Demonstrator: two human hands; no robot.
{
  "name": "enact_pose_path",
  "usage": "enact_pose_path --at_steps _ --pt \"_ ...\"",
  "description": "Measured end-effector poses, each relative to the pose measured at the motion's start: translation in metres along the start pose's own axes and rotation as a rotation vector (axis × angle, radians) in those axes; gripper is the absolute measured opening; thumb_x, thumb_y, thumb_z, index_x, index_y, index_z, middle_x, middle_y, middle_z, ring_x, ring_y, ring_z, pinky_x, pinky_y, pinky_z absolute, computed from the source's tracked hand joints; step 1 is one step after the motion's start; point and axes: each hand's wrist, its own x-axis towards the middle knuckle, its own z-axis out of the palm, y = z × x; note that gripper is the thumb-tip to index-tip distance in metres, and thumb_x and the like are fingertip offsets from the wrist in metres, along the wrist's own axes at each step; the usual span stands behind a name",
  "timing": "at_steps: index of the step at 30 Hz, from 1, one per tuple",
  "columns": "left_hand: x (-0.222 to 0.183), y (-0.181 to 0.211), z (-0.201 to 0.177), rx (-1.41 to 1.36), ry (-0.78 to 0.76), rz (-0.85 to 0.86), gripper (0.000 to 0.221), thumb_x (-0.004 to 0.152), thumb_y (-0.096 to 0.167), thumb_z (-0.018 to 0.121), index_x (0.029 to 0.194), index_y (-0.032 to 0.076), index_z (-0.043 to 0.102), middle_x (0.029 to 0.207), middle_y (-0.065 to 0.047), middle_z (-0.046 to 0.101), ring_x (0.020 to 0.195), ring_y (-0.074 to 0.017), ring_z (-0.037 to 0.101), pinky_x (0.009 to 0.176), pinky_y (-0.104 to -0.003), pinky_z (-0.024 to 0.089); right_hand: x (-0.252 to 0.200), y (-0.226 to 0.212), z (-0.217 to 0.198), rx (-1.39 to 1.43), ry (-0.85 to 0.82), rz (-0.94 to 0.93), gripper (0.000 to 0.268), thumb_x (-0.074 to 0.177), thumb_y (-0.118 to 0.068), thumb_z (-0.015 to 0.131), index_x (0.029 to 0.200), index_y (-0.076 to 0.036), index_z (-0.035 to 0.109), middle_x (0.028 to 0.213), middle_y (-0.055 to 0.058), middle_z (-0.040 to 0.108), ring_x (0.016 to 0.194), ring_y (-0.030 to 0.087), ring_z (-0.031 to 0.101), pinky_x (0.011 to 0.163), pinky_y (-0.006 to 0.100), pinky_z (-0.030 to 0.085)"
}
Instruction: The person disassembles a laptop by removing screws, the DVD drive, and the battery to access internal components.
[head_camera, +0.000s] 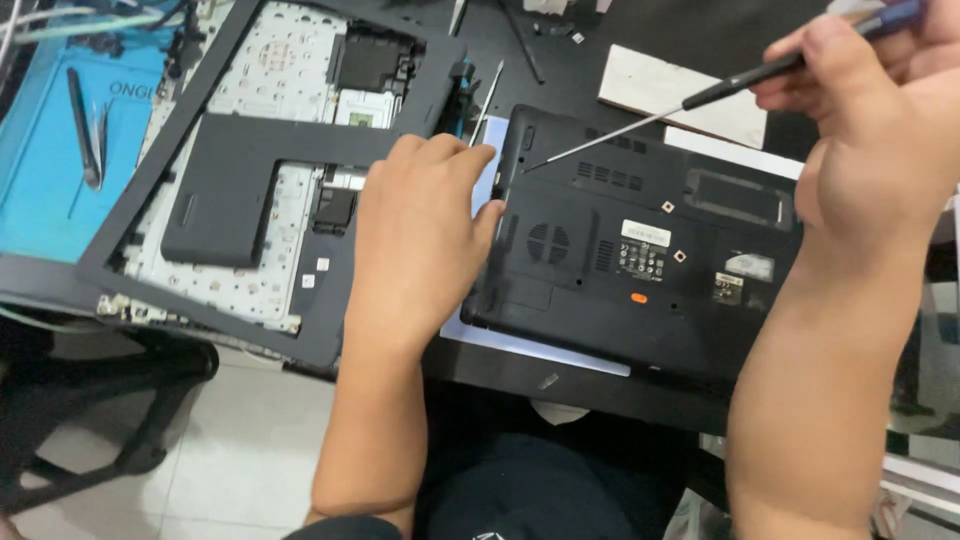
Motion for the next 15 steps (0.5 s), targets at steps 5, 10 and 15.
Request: enact_pose_path --at_steps 5,10,15 --pt "-0.024 -0.019 0.007 -0.047 -0.008 0.162 0.031 0.083 0.021 0.082 0.108 0.003 0.076 0.096 -0.011 0.070 0.094 -0.0330 0.063 0.082 -0.045 0.049 -0.033 0.064 -0.027 0.062 -0.065 0.003 0.024 0.119 -0.011 0.053 0.141 -0.001 0.055 0.112 0.014 0.066 0.094 0.019 0.066 0.088 0.029 0.055" --pt "-0.033 -0.022 0.004 -0.045 0.034 0.187 0.014 0.089 0.019 0.077 0.094 0.006 0.077 0.090 -0.007 0.071 0.090 -0.0315 0.064 0.082 -0.045 0.050 -0.040 0.081 -0.025 -0.062 -0.056 0.033 0.022 0.122 -0.019 0.049 0.129 0.000 0.059 0.112 0.010 0.064 0.099 0.017 0.065 0.096 0.029 0.055" --pt "-0.040 -0.023 0.003 -0.061 0.066 0.185 0.008 0.090 0.016 0.075 0.090 0.008 0.076 0.086 -0.006 0.070 0.089 -0.0304 0.063 0.082 -0.044 0.050 -0.047 0.091 -0.038 -0.051 -0.028 0.073 0.024 0.123 -0.018 0.050 0.116 0.002 0.061 0.108 0.010 0.063 0.093 0.016 0.062 0.095 0.028 0.053"
